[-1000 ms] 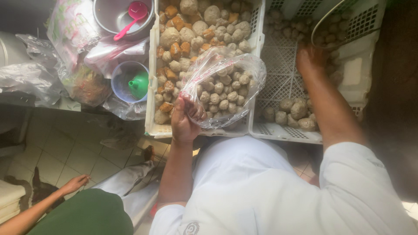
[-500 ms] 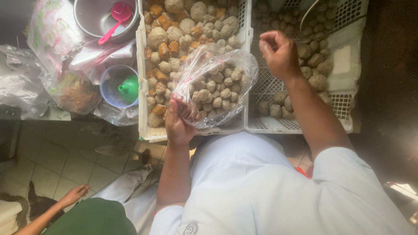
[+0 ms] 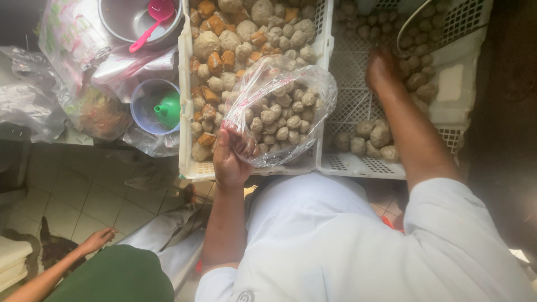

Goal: The person picks meatballs from a white crate and places them into a plastic bag held in the other hand. The person repeats this process, filling the bag with meatballs from the crate.

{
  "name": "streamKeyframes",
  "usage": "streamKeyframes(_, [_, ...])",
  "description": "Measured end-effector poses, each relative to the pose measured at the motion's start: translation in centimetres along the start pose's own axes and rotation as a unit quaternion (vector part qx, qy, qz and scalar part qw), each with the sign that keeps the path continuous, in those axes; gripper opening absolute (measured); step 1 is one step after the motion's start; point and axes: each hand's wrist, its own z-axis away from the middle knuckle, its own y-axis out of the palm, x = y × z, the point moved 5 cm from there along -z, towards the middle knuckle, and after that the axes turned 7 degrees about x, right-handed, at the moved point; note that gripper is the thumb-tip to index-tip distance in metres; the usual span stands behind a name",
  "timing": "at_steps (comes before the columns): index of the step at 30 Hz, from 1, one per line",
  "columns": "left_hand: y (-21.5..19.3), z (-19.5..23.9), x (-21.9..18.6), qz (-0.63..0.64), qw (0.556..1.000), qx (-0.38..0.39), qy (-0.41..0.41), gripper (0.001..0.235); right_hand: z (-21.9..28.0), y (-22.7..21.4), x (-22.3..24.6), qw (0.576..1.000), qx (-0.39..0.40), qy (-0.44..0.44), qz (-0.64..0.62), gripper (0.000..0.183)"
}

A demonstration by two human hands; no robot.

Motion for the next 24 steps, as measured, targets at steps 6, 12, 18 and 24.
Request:
streamKeyframes(6, [-0.7, 0.2, 0.0, -0.012, 1.000, 0.001, 0.003, 0.033, 8.5, -9.7, 9.2, 0.929, -0.034, -0.018, -0.367, 0.029])
streamKeyframes(12, [-0.3, 0.0, 0.3, 0.005, 1.000, -0.008, -0.003, 0.033, 9.7, -11.6, 16.1, 0.883, -0.086, -0.252, -0.387, 0.034])
streamKeyframes(18, [0.4, -0.3, 0.0, -0.010, 1.000, -0.022, -0.003, 0.031, -0.8, -6.0, 6.1, 0.971, -0.124, -0.035, -0.201, 0.031])
streamKeyframes(24, [0.4, -0.5, 0.0, -0.008, 0.999, -0.032, 0.003, 0.030, -5.3, 1.4, 0.8, 0.983, -0.171, -0.053, 0.030, 0.044])
